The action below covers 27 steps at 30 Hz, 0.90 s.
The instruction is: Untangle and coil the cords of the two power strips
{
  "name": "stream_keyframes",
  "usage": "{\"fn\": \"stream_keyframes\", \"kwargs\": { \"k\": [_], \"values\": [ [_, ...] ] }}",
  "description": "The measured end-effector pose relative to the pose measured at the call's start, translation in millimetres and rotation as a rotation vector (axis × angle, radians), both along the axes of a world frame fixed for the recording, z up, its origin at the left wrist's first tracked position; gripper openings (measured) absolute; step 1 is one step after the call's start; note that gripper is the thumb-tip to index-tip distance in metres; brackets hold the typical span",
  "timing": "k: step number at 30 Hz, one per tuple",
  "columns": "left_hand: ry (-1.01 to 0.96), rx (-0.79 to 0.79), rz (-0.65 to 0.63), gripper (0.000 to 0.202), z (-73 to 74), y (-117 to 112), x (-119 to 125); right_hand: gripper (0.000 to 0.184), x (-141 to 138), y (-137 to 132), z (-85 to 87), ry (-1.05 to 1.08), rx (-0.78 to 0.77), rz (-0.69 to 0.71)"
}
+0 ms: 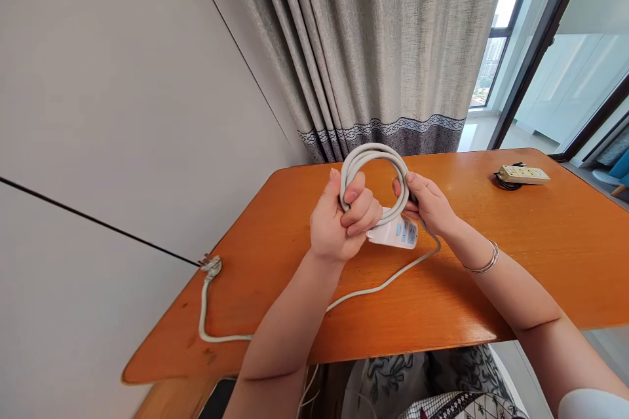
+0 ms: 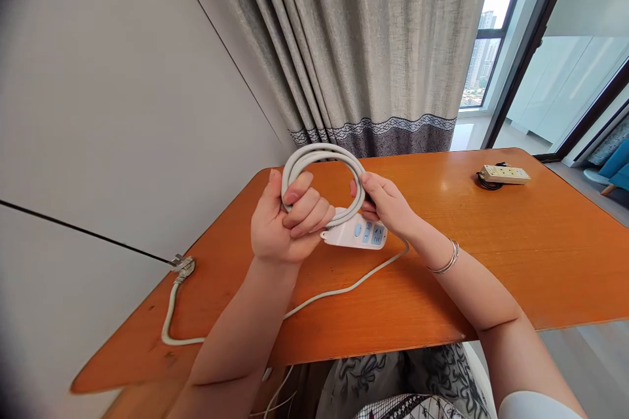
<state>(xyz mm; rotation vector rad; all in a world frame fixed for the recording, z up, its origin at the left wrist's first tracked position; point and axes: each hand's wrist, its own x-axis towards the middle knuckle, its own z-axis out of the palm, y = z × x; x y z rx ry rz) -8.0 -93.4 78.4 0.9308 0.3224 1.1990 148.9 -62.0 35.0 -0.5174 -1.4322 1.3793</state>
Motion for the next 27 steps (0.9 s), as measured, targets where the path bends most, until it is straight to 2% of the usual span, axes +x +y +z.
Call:
{"fn": "stream_keyframes", "kwargs": {
  "k": [5,10,12,15,18,22,27],
  "values": [
    [-0.013,-0.031,0.019,0.057,-0.5,0.7,2.2,0.059,-1.1,2.8,-1.9,-0.036,0.030,-0.098],
    [-0.048,-0.043,0.126,0.054,-2.5,1.0,2.1,0.061,-2.6,4.7,-8.2,-0.126,0.081,-0.154],
    [-0.061,-0.032,0.187,0.053,-2.3,1.6,0.5,0.062,-3.2,3.5,-11.2,-0.195,0.146,-0.219],
    [-0.082,-0.007,0.294,0.053,0.0,3.4,-4.3,0.056,-3.3,-0.8,-11.5,-0.441,0.312,-0.378],
    [-0.104,0.004,0.384,0.052,2.6,6.0,-9.4,0.045,-4.1,-7.4,-5.0,-0.837,0.411,-0.448],
    [-0.124,0.060,0.528,0.051,2.0,10.9,-13.1,0.056,-10.3,-16.7,3.7,-1.260,0.414,-0.424],
    [-0.072,0.182,0.750,0.052,-0.4,18.5,-18.7,0.065,-18.2,-26.3,1.4,-1.446,0.449,-0.348]
  ]
}}
